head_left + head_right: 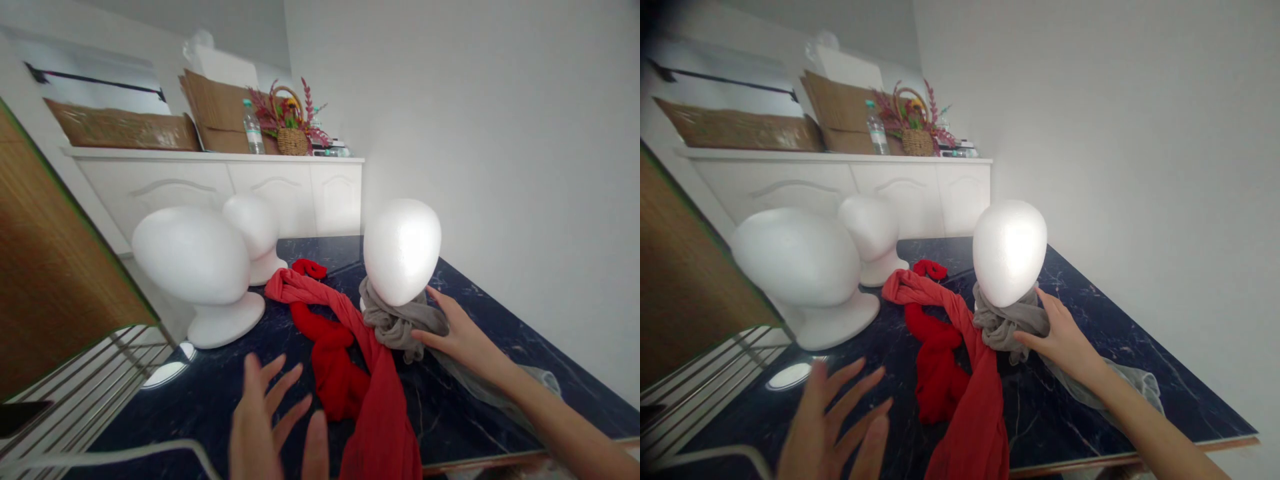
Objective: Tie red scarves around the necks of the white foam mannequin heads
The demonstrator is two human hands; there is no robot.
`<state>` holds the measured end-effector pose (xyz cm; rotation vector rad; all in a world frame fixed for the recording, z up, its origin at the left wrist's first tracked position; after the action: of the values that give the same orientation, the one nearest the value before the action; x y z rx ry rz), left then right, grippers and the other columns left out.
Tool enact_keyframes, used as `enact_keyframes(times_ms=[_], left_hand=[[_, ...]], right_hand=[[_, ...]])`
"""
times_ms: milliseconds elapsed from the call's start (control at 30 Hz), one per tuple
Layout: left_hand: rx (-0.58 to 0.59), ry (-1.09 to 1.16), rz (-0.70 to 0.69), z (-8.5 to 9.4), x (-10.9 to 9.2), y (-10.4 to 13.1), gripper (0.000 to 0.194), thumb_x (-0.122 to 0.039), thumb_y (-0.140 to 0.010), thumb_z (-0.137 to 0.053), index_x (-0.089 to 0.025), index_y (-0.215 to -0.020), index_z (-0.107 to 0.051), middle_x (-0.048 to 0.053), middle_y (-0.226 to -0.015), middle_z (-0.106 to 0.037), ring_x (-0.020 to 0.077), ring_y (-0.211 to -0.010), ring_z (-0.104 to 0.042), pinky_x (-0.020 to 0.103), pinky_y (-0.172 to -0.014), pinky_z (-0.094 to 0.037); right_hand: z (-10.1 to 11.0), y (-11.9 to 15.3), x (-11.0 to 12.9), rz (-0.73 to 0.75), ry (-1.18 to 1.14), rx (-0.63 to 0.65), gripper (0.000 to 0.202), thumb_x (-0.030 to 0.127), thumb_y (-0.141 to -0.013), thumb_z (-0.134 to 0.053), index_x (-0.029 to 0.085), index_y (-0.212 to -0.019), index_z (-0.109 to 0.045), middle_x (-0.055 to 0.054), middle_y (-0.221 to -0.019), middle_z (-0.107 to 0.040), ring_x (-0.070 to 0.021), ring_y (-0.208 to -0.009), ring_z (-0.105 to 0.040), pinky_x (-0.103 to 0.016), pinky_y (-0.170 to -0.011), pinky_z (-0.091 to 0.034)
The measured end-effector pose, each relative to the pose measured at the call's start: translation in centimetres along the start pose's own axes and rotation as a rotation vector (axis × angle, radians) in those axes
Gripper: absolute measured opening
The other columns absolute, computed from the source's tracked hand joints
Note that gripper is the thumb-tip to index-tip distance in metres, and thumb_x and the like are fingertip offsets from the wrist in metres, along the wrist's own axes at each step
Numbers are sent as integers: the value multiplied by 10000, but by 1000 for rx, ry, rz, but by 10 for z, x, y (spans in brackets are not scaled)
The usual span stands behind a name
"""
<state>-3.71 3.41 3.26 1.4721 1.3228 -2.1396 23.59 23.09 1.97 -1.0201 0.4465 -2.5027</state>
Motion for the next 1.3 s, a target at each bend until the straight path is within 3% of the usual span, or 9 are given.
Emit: enact_keyframes(times_ms=[67,133,233,333,500,700,900,1100,1300], left_hand=[[115,112,-60,-52,-21,-21,644,-370,-867,-493,-321,-1451,-226,103,-1400,-417,270,-1214,-499,442,-913,-518],[248,139,-72,-107,-23,-45,638,-343,-876,-490,-283,-1453,-226,88,-1477,-320,257,-1334,-354,453,-1081,-351],[481,245,39,-184,-1,-76,669,-379,-867,-488,-183,-1453,-232,113,-1521,-243,252,-1399,-220,414,-1153,-193],[591,419,119,-231,14,-88,710,-453,-883,-429,-193,-1474,-134,81,-1549,-173,220,-1412,-192,353,-1155,-185],[610,385,39,-252,-7,-77,707,-513,-877,-421,-254,-1471,-136,44,-1547,-187,209,-1419,-159,359,-1159,-148],[625,325,34,-271,-39,-59,735,-479,-880,-436,-242,-1479,-82,84,-1545,-177,228,-1415,-170,376,-1147,-180],[540,340,-4,-326,-53,-75,748,-509,-881,-411,-278,-1482,-30,83,-1535,-187,222,-1418,-161,375,-1137,-190],[494,357,64,-396,-37,-97,737,-485,-892,-386,-251,-1484,-12,109,-1542,-155,202,-1417,-168,337,-1132,-186],[520,378,57,-446,-5,-108,738,-458,-890,-402,-227,-1483,-28,122,-1540,-148,187,-1420,-156,318,-1134,-179]], right_hand=[[-3,-15,-6,-114,-172,-43,952,585,-687,-669,250,-1456,-218,-142,-1423,-363,-351,-1274,-394,-534,-1041,-350],[-5,-30,-8,-195,-313,-105,1009,597,-680,-670,234,-1471,-158,-162,-1416,-363,-345,-1267,-406,-524,-1039,-354],[-4,-46,0,-176,-432,-148,1060,583,-656,-704,248,-1474,-118,-151,-1417,-367,-327,-1284,-389,-519,-1069,-319],[-1,-56,5,-155,-570,-126,1043,552,-674,-710,281,-1469,-93,-127,-1394,-410,-298,-1269,-418,-493,-1053,-361],[11,-62,-11,-190,-756,-102,945,539,-732,-668,279,-1455,-117,-130,-1380,-441,-290,-1189,-505,-454,-947,-481],[40,-74,-33,-111,-742,-122,856,490,-751,-667,307,-1421,-166,-106,-1433,-381,-278,-1217,-482,-428,-901,-516],[76,-127,-52,-41,-703,-77,827,463,-732,-687,324,-1389,-204,-100,-1420,-395,-286,-1214,-471,-431,-851,-529],[80,-191,-93,-53,-698,6,816,456,-696,-707,346,-1373,-267,-85,-1420,-397,-284,-1177,-490,-467,-847,-501],[64,-221,-139,-70,-740,41,829,438,-682,-719,344,-1374,-271,-83,-1426,-393,-265,-1183,-487,-441,-872,-481]])
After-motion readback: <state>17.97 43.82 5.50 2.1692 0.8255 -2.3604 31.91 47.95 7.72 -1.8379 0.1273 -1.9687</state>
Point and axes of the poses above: each hand's wrist, its own y-axis away from the middle knuckle, its own z-axis out of the back of the hand, x = y × z, the point moved 6 cm from there along -y, towards the middle knuckle
